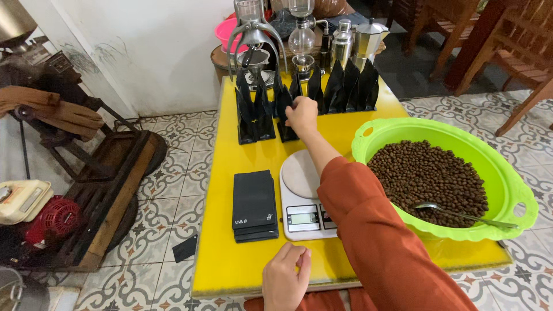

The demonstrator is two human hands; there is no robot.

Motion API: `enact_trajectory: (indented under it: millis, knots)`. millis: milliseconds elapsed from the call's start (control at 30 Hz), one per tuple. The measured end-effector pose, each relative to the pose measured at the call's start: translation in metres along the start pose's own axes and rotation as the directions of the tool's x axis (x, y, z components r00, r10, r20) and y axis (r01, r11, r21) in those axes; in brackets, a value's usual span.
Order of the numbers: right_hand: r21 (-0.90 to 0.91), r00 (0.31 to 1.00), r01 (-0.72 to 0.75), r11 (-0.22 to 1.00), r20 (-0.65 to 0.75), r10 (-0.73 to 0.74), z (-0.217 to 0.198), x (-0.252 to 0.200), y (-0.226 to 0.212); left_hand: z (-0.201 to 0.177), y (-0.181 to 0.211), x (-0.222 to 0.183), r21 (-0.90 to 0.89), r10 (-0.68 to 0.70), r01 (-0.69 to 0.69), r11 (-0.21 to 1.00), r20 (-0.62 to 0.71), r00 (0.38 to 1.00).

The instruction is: The person scoops coffee beans from a bowl into a black bag on a digital scale until it reaches a specific weight, then seals the bag.

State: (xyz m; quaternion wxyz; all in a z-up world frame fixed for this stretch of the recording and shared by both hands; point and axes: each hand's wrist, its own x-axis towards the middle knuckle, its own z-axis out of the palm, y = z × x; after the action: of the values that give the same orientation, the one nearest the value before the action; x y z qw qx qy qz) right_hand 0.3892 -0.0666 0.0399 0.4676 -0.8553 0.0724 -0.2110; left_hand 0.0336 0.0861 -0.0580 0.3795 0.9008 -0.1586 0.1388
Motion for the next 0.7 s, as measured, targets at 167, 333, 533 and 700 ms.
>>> enact_trajectory:
  millis: [167, 333, 533, 700]
  knots:
    - [0.051, 1.000, -0.018, 0.999, -0.002, 0.018, 0.013, 0.005, -0.001, 0.007, -0.003, -0.001, 0.007, 0.010, -0.009, 1.000, -0.076, 0.997]
    - [0.072, 1.000, 0.022, 0.997, -0.014, -0.021, 0.030, 0.017, 0.010, 0.008, -0.002, -0.001, -0.005, -0.012, 0.011, 1.000, -0.080, 0.997]
    - [0.126, 0.996, -0.084, 0.988, 0.033, 0.080, 0.026, 0.011, 0.005, 0.011, -0.004, -0.001, 0.035, 0.014, -0.011, 0.999, -0.110, 0.994]
    - [0.116, 0.993, -0.107, 0.988, 0.066, 0.100, 0.027, 0.010, 0.006, 0.008, -0.001, 0.000, 0.038, 0.010, -0.007, 0.999, -0.097, 0.995]
